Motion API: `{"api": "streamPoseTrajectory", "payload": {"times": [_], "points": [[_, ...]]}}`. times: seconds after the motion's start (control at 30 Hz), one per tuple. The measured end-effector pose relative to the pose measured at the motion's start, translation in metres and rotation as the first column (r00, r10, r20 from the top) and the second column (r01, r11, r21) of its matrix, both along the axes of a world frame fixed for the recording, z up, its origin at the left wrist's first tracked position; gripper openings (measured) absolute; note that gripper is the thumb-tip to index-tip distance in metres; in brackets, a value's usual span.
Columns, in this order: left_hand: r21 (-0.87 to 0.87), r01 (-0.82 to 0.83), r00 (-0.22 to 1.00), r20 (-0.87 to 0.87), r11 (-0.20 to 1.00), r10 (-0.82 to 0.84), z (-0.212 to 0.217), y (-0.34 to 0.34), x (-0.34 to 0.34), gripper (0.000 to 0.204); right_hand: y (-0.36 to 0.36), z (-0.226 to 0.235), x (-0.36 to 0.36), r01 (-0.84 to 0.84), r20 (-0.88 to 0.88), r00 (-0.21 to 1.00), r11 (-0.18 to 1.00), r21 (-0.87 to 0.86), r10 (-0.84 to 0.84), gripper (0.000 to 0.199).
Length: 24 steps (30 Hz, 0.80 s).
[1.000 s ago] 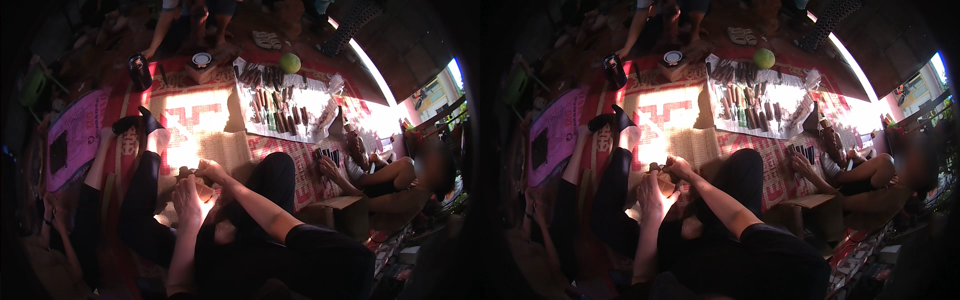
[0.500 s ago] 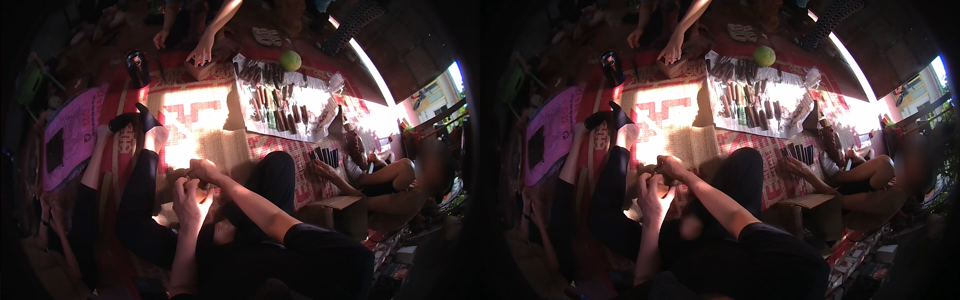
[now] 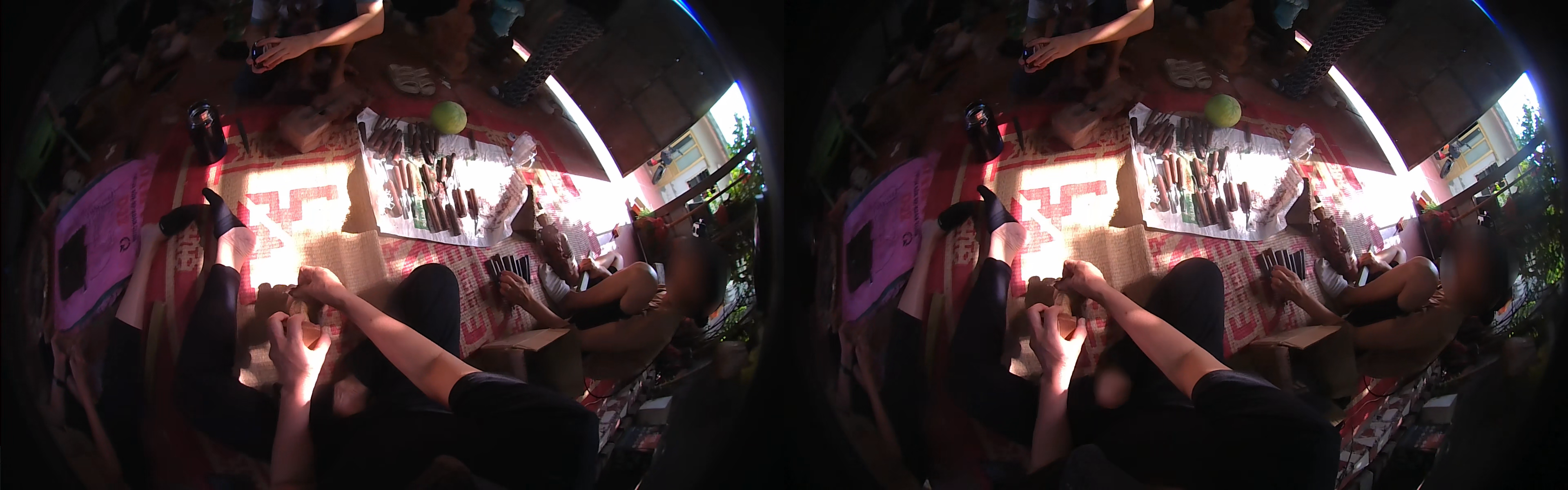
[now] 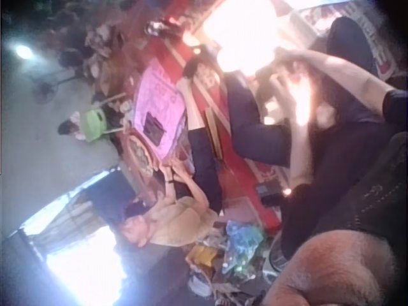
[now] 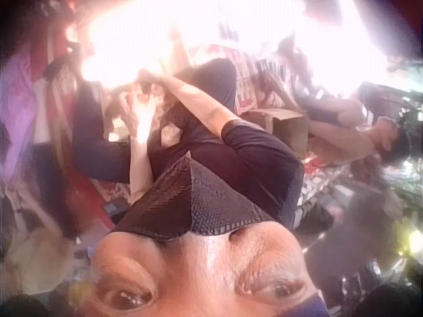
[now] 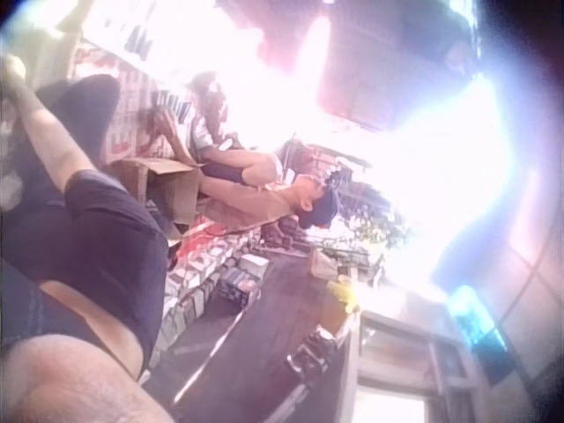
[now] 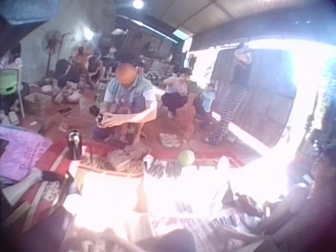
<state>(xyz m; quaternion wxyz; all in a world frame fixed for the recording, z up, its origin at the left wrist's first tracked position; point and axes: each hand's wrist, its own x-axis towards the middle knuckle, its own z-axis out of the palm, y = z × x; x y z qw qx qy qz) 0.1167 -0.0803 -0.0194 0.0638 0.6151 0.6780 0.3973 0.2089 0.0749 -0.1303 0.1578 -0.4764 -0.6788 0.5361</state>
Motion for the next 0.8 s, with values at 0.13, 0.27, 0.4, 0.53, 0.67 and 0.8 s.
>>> {"api": "streamPoseTrajectory", "payload": {"times": [0.13, 0.27, 0.4, 0.53, 0.67, 0.8], "points": [[0.045, -0.04, 0.999, -0.009, 0.998, 0.04, -0.001, 0.005, -0.002, 0.039, -0.004, 0.026, -0.015, 0.049, 0.201, 0.978, 0.999, 0.02, -0.052, 0.027], [0.067, -0.002, 1.0, -0.005, 0.998, 0.002, -0.002, 0.012, 0.001, 0.038, 0.001, -0.017, -0.024, 0.273, 0.279, 0.901, 0.933, 0.233, -0.333, 0.017], [0.057, -0.008, 1.0, -0.025, 0.998, 0.01, 0.004, 0.006, 0.007, 0.037, 0.007, -0.007, -0.011, 0.399, 0.113, 0.908, 0.915, 0.056, -0.403, 0.021], [0.066, 0.028, 0.997, -0.071, 0.997, -0.023, 0.001, 0.002, 0.011, 0.036, -0.016, 0.033, 0.003, 0.178, 0.065, 0.981, 0.978, 0.109, -0.185, 0.019], [0.035, 0.106, 0.991, -0.085, 0.994, -0.103, 0.003, 0.007, 0.024, 0.034, -0.01, -0.002, 0.023, 0.25, 0.061, 0.965, 0.963, 0.103, -0.257, 0.027], [0.018, 0.142, 0.986, -0.087, 0.99, -0.14, 0.0, 0.005, 0.026, 0.032, 0.0, -0.022, 0.024, 0.357, 0.112, 0.893, 0.837, 0.416, -0.436, 0.02]]}}
